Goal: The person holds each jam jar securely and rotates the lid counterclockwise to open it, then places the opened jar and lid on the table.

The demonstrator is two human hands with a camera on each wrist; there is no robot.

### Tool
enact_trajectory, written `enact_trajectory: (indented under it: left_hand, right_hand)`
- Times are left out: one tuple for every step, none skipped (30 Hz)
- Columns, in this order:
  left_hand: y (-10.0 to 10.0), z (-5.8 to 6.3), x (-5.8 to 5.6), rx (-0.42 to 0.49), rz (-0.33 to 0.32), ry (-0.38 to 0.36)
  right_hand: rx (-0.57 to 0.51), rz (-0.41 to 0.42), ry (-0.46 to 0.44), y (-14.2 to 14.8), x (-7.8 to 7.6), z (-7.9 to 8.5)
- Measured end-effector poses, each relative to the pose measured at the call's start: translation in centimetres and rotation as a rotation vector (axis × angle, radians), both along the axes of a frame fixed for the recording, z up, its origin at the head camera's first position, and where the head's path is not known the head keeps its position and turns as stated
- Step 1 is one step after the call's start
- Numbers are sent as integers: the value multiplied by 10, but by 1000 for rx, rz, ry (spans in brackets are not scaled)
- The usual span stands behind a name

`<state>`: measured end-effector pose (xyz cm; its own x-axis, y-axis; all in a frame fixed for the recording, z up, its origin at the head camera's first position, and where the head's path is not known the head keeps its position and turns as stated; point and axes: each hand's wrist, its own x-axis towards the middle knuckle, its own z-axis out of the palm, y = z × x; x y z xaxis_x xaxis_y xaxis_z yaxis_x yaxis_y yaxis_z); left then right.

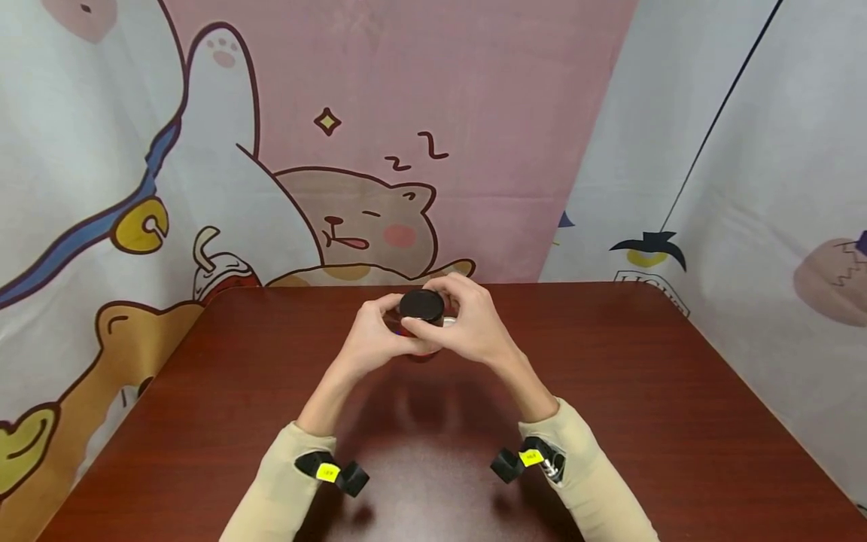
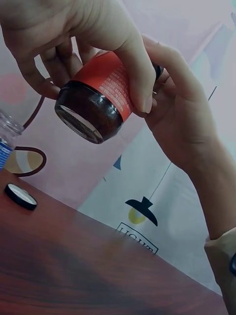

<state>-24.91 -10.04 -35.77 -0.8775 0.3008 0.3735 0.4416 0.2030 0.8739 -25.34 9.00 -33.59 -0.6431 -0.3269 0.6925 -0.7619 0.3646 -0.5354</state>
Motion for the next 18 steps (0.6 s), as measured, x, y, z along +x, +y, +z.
enact_trajectory:
  left_hand:
    - [2, 0, 0, 4, -4, 2]
    - [3, 0, 0, 7, -8, 5]
    - [5, 0, 0, 8, -11, 11]
    - [6, 1, 1, 9, -13, 15]
    - [8, 0, 1, 10, -17, 20]
    - [9, 0, 2, 11, -20, 26]
    - [10, 0, 2, 12, -21, 34]
    - [12, -1, 3, 12, -19, 41]
    - [13, -1, 3, 14, -14, 46]
    - [14, -1, 3, 15, -8, 47]
    - [15, -2, 4, 15, 0, 47]
    - [16, -3, 4, 17, 10, 46]
    - [17, -3, 4, 14, 23, 46]
    - [17, -4, 5, 12, 37, 46]
    - [18, -4, 6, 11, 50, 52]
    - [19, -4, 6, 7, 65, 60]
    - [19, -5, 6, 3, 81, 73]
    - [20, -5, 6, -4, 99, 91]
  right_hand:
    - [-1, 0, 2, 2, 0, 0]
    - [-1, 1, 5, 4, 1, 0]
    - [0, 3, 7, 6, 1, 0]
    - [2, 4, 10, 7, 2, 0]
    - [3, 5, 10, 9, 2, 0]
    - [6, 3, 10, 10, 3, 0]
    - [9, 3, 7, 11, 4, 0]
    - [13, 3, 0, 13, 4, 0]
    - [19, 3, -10, 14, 5, 0]
    - [28, 2, -22, 15, 5, 0]
    - [37, 2, -35, 16, 5, 1]
    - [48, 1, -47, 17, 6, 1]
    - [61, -2, -57, 18, 6, 1]
    - [76, -6, -64, 18, 6, 2]
    - [90, -8, -69, 19, 6, 2]
    - [101, -10, -72, 19, 6, 2]
    - [111, -11, -72, 19, 6, 2]
    - [122, -15, -69, 20, 6, 2]
